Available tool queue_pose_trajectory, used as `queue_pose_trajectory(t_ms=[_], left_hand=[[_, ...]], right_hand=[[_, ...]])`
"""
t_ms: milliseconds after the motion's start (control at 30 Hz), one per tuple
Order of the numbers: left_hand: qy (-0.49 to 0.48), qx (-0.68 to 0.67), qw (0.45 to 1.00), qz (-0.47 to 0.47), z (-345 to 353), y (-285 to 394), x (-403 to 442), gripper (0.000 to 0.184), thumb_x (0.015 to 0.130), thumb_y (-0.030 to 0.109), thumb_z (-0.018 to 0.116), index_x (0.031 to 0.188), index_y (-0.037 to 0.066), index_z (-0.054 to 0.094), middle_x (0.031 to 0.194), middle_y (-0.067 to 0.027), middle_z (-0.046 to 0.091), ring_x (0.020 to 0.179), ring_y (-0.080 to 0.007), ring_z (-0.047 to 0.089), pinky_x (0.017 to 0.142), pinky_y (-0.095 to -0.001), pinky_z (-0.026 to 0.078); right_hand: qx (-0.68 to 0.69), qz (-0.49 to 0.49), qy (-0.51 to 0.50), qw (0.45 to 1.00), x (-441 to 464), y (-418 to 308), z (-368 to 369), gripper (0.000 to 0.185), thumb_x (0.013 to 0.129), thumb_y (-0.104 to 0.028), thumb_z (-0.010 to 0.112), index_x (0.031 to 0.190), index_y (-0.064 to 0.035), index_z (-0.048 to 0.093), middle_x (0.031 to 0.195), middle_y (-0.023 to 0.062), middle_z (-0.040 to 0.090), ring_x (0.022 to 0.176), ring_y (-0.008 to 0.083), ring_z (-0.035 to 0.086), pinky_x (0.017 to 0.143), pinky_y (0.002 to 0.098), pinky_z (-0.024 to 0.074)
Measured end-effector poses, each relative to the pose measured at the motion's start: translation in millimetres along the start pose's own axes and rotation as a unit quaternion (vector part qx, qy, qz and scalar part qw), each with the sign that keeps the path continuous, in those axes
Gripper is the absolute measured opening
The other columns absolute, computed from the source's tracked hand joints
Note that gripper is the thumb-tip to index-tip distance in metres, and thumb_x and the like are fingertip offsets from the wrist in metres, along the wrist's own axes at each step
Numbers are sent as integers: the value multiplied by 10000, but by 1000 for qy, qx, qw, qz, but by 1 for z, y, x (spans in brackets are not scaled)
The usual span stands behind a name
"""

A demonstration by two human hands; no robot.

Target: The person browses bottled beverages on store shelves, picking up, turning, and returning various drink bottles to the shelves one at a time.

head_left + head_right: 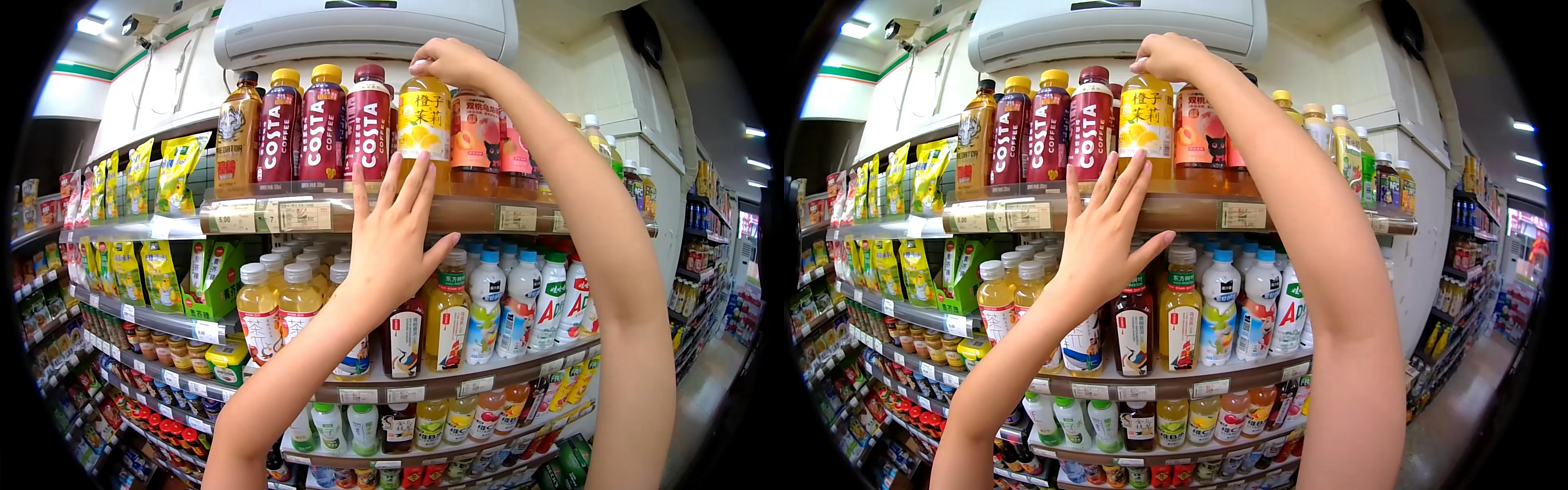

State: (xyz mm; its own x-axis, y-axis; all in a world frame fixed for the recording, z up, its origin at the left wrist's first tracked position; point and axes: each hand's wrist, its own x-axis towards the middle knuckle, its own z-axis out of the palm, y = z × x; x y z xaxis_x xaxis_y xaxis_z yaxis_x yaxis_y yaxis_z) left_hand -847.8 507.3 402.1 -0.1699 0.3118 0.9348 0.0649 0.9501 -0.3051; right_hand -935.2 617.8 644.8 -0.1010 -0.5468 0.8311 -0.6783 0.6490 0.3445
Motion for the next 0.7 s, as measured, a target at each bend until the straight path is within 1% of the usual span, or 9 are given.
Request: queue_pose_trajectory(t_ms=[100, 200, 333, 633, 700], left_hand=[[2, -4, 1000, -4, 2, 0, 0, 757, 887, 487, 541, 1429, -2, 339, 1526, -92, 290, 1428, -298, 220, 1140, -591, -5], [-3, -3, 1000, -7, 2, 1, 0, 769, 885, 485, 545, 1438, -1, 322, 1524, -96, 293, 1430, -299, 216, 1138, -597, -6], [-3, -5, 1000, -9, 3, 0, -1, 778, 879, 482, 553, 1442, 1, 315, 1521, -98, 299, 1428, -302, 219, 1136, -602, -2], [2, -10, 1000, -12, 5, 1, -1, 785, 868, 466, 572, 1452, 14, 304, 1524, -93, 294, 1428, -300, 219, 1139, -598, 2], [1, -8, 1000, -12, 5, 0, -1, 788, 866, 461, 576, 1455, 19, 298, 1526, -90, 291, 1429, -298, 218, 1140, -596, 2]], right_hand=[[2, 20, 1, 1000, -3, -2, 3, 353, 881, -359, 602, 1080, -82, 693, 1060, 169, 680, 1004, 328, 633, 879, 410, 487], [-16, 34, -26, 999, 1, -3, 7, 358, 884, -353, 603, 1096, -76, 686, 1076, 173, 675, 1011, 330, 630, 886, 411, 484], [0, 44, -38, 998, 4, -3, 12, 340, 894, -319, 591, 1093, -60, 685, 1084, 178, 672, 1022, 329, 629, 896, 409, 483], [4, 20, -43, 999, 6, -2, 11, 340, 892, -314, 589, 1101, -63, 684, 1086, 184, 671, 1028, 330, 630, 900, 412, 484], [-2, 25, -31, 999, 5, -2, 12, 338, 890, -316, 594, 1099, -65, 685, 1083, 185, 672, 1022, 333, 632, 895, 414, 487]])
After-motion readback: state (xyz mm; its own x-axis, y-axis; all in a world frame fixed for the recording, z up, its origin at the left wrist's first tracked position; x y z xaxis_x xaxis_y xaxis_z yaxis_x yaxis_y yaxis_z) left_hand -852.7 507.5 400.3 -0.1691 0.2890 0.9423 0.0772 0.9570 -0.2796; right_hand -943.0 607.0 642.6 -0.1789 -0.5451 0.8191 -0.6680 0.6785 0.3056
